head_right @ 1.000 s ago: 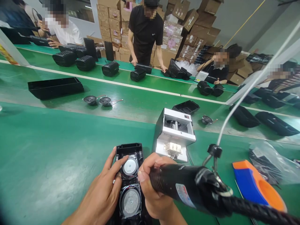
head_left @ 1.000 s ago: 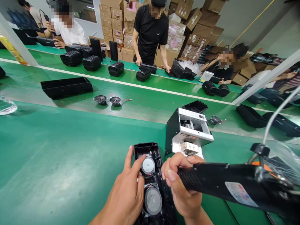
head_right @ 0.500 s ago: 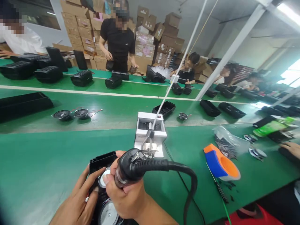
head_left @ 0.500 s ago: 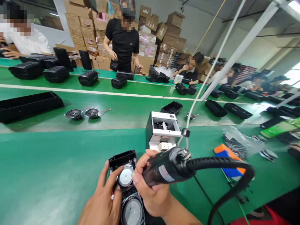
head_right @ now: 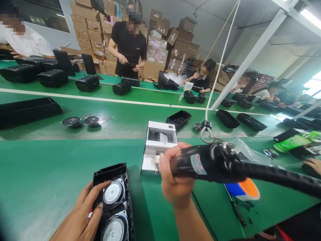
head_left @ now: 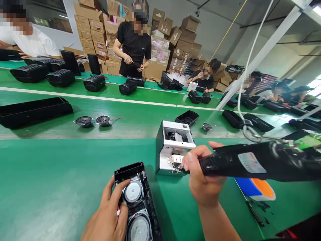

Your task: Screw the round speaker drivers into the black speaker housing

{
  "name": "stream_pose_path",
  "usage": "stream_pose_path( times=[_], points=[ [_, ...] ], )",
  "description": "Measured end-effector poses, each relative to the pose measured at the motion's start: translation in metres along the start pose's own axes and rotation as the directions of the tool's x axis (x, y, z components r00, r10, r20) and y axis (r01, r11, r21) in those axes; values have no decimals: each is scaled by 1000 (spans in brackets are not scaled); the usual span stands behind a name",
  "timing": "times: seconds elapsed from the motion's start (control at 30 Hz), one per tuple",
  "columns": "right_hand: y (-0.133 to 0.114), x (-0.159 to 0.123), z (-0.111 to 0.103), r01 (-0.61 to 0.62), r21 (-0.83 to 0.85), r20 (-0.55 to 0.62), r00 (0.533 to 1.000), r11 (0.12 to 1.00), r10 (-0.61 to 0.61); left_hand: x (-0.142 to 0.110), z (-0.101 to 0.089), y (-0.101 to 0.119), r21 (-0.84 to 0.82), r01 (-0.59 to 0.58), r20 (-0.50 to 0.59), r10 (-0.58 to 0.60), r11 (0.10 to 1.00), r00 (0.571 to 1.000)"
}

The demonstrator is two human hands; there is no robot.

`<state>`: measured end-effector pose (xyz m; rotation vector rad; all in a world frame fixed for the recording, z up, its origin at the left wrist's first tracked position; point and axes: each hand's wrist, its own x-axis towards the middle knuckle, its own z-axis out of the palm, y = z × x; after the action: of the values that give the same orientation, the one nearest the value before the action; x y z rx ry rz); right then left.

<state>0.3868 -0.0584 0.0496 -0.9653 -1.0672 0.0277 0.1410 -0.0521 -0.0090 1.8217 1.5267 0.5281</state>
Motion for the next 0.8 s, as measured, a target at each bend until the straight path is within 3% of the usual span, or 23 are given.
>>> stream_pose_path(
  times=[0.17,0.37,0.5,0.8],
  points=[
    [-4,-10,5,-161,19,41,986,987,160,-3,-4,0,-31,13,24,-13,999,1000],
    [-49,-23,3,-274,260,23,960,926,278,-5,-4,4,-30,16,13,-16,999,1000],
    [-69,-38,8,-334,373,104,942,865,319,-4,-3,1,-16,13,52,-12,1000,999],
    [-38,-73,32,-406,290,271,903,867,332,-1,-3,-3,-10,0,55,1,1000,998]
  ],
)
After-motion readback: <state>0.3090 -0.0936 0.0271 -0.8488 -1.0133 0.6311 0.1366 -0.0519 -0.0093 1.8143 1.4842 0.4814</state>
